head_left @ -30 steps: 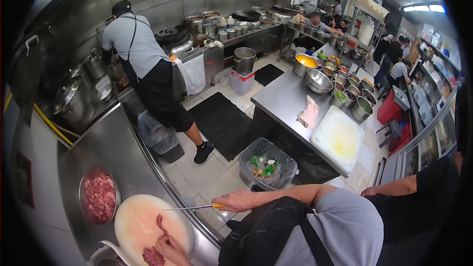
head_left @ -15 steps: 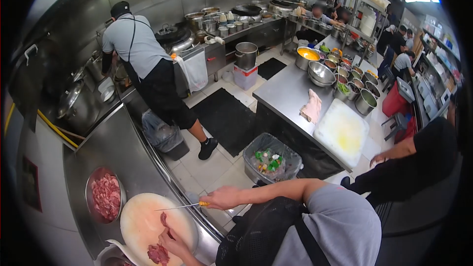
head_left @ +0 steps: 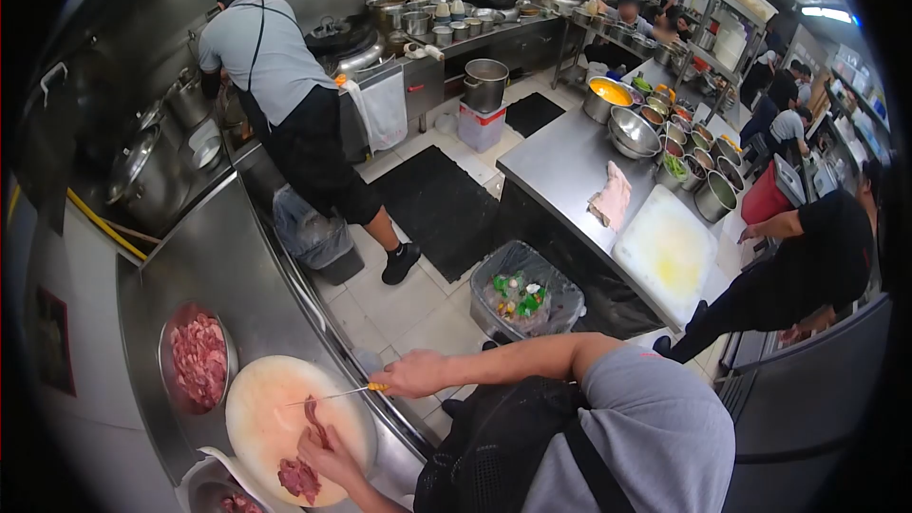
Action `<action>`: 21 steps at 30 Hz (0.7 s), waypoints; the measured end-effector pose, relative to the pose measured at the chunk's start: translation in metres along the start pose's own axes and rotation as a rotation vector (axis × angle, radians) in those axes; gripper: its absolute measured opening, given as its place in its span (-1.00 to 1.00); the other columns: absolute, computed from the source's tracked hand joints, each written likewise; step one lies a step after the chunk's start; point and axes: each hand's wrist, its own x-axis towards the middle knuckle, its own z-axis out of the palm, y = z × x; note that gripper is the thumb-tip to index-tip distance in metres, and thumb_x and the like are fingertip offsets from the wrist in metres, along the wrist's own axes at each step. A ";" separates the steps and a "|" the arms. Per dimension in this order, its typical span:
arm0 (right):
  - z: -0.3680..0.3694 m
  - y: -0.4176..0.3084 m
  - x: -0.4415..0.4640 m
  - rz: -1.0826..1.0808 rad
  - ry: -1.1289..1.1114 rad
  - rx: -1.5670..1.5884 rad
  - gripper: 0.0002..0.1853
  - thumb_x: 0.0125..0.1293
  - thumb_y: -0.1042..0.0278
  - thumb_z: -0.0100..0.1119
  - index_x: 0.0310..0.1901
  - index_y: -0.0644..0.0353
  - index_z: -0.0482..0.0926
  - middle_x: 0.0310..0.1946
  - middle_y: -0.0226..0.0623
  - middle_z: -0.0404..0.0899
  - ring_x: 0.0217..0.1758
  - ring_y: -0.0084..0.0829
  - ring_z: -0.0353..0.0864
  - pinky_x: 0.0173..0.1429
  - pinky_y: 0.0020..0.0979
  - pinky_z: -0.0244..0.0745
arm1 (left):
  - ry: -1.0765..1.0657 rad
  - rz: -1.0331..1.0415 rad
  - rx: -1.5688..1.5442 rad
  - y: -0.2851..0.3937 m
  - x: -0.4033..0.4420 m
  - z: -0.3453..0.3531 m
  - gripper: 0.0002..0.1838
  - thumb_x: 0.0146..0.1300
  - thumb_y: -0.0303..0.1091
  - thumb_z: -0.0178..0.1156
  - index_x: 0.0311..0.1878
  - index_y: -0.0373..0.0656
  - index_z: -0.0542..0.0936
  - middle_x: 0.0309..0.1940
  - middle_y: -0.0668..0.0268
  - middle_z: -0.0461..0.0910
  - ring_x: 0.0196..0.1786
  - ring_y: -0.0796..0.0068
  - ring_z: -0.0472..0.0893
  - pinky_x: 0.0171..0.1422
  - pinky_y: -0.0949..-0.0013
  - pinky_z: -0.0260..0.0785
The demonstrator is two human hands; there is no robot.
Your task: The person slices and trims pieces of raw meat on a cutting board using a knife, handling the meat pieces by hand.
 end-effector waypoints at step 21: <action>-0.008 0.004 0.020 -0.001 -0.024 0.076 -0.60 0.59 0.01 0.23 0.27 0.02 0.50 -0.18 -0.01 0.80 -0.07 0.16 0.84 -0.02 0.19 0.69 | -0.043 0.033 -0.061 -0.039 -0.037 -0.005 -0.78 0.50 -0.40 0.28 0.04 -0.35 0.75 -0.12 -0.02 0.76 -0.03 -0.10 0.70 0.16 -0.05 0.52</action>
